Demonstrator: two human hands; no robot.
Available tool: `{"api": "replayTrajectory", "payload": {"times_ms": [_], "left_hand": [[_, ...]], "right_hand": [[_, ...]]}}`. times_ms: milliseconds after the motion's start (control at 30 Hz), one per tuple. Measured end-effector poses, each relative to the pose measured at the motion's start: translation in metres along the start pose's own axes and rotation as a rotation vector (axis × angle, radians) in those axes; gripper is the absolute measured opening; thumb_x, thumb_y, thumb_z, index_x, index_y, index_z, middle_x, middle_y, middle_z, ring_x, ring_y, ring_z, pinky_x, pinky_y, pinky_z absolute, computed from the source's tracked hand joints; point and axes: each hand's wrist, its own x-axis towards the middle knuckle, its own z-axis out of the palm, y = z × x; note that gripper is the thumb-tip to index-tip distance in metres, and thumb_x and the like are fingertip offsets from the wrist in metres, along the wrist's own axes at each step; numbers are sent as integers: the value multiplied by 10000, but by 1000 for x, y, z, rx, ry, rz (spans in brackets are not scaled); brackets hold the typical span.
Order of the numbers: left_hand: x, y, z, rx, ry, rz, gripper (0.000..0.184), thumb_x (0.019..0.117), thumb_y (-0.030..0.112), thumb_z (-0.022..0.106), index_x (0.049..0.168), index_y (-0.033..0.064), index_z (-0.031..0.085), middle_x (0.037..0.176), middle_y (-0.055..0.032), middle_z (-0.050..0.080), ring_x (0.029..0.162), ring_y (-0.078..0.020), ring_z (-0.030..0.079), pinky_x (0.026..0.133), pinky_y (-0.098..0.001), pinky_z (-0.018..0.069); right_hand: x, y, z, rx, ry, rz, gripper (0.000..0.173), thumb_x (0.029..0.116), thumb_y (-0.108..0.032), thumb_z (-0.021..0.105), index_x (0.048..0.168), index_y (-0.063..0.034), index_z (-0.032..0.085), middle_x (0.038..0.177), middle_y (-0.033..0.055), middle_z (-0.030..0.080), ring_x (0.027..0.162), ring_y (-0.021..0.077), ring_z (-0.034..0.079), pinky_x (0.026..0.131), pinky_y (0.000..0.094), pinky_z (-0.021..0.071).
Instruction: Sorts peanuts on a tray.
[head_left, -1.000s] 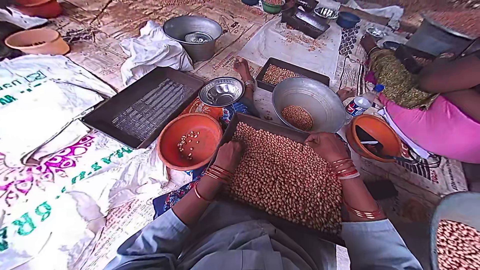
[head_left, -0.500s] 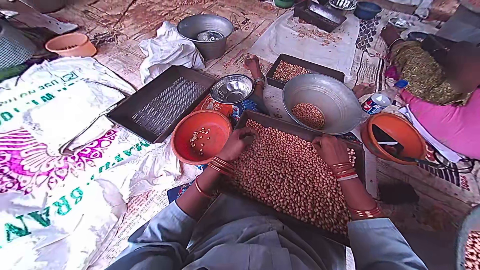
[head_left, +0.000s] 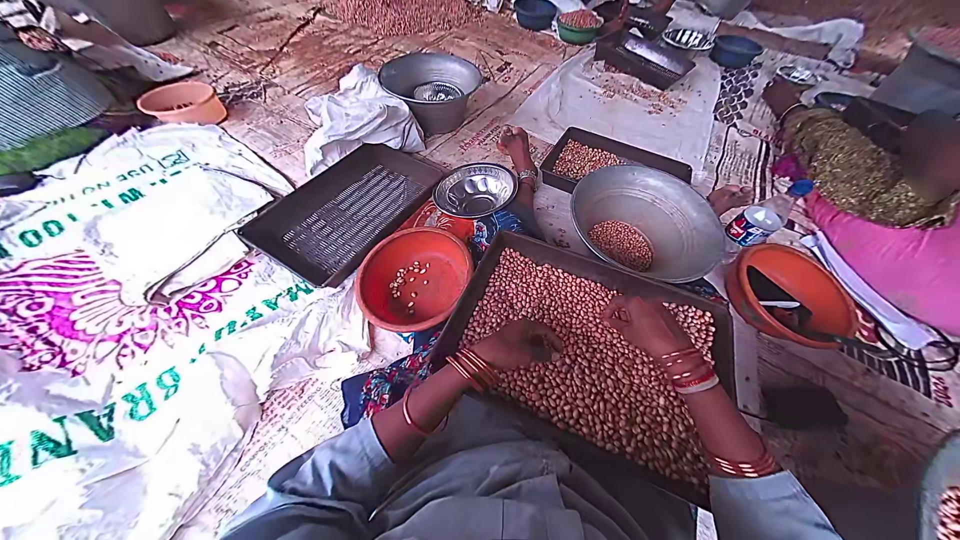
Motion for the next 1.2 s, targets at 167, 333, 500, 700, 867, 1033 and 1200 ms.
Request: {"api": "replayTrajectory", "payload": {"times_ms": [167,333,500,700,867,1033,1200], "left_hand": [[5,3,13,-337,-240,-4,102,964,57,667,1063,79,681,810,84,687,564,52,516,499,-132,403],[-10,2,-20,-159,2,-37,165,1040,128,593,1125,37,700,800,71,618,587,46,464,534,-139,380],[-45,-14,-90,254,564,-146,148,1030,139,629,1043,35,733,828,-58,680,717,-126,598,732,-376,511],[-72,-26,-120,567,814,-214,189,1043,180,617,1129,73,748,1088,-167,747,1054,-423,690,929,-710,461],[-60,-13,-104,507,676,-100,190,1034,182,639,1162,74,728,1051,-124,753,990,-313,716,910,-602,521],[-50,6,-98,543,628,-10,201,1033,211,643,1171,87,720,1028,-97,759,954,-264,734,908,-565,551],[-46,26,-94,586,594,47,200,1028,216,648,1170,95,720,1036,-77,761,928,-250,735,881,-561,562]], "right_hand": [[-41,-66,-10,190,-149,-339,252,1028,-207,627,1239,-91,704,1153,76,743,1059,194,708,985,400,530],[-40,-37,-33,-63,-1,-117,316,1065,-124,479,1294,-82,692,1166,197,721,1114,384,678,969,568,502],[-13,48,-50,-242,-62,379,278,1028,-118,541,1138,100,673,1208,336,650,1182,506,616,952,668,468],[4,59,-19,-254,-196,411,418,1040,-176,522,1302,147,568,1330,366,583,1287,501,558,1040,658,425],[5,16,-5,307,-216,120,509,1110,-269,474,1564,-74,352,1341,266,588,1114,376,658,918,524,546],[-13,7,-34,651,-86,-107,349,1089,-160,518,1434,-114,515,1205,151,653,926,231,731,782,383,625],[-26,47,-57,488,6,-231,229,1046,-110,586,1261,-78,659,1014,91,714,796,163,706,724,348,604]]}}
